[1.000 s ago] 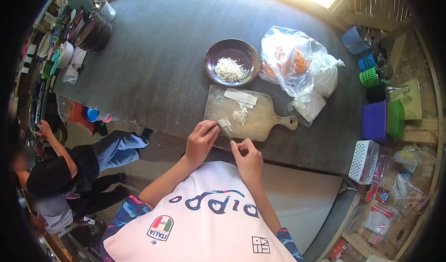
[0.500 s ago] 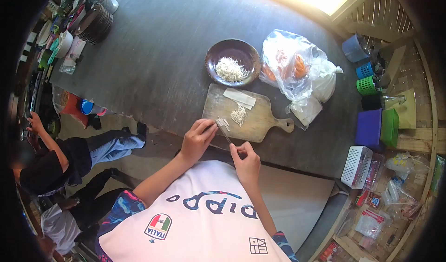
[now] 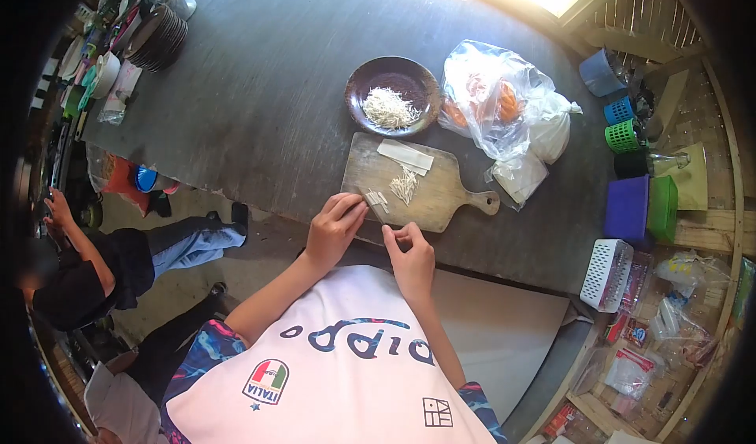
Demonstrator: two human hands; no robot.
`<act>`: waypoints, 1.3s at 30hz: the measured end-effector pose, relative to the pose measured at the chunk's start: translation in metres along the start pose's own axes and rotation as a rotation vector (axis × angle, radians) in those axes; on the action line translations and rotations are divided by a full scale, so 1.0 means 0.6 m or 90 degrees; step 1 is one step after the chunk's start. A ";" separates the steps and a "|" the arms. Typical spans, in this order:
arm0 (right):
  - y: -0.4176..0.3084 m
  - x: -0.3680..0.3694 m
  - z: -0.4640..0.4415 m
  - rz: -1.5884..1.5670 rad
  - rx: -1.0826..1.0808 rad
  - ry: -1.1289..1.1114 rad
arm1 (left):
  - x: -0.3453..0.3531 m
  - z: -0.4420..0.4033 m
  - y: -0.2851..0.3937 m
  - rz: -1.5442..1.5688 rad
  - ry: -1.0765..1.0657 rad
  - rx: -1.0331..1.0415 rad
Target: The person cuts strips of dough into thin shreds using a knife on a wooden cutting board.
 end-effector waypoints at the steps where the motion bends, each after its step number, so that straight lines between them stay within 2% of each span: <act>1: -0.006 0.001 -0.003 0.006 -0.002 0.002 | -0.001 0.000 0.001 -0.002 0.001 0.000; 14: -0.010 -0.007 0.004 0.035 -0.009 0.009 | 0.000 0.001 0.000 0.000 0.020 -0.003; 17: -0.007 -0.022 0.019 0.064 0.027 0.001 | 0.002 0.003 -0.001 0.003 0.028 -0.003; 20: -0.006 -0.005 0.005 0.030 -0.018 0.015 | -0.001 0.001 0.000 0.008 0.006 -0.005; 27: -0.005 -0.018 0.014 0.060 0.039 -0.025 | -0.002 -0.001 0.000 0.023 0.023 -0.017; 31: -0.004 0.001 0.000 0.009 -0.004 0.002 | -0.001 0.003 0.002 0.025 0.006 -0.028; 39: -0.006 -0.009 0.009 0.039 0.020 0.003 | -0.007 -0.002 0.000 0.001 0.006 -0.005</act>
Point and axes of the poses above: each hand's wrist, its own z-axis away from the middle knuckle, its own x-axis out of the palm, y = z × x, the point moved 4 cm from there along -z, towards the middle knuckle, and after that the axes turned 8 degrees about z, right-handed, at the moved point
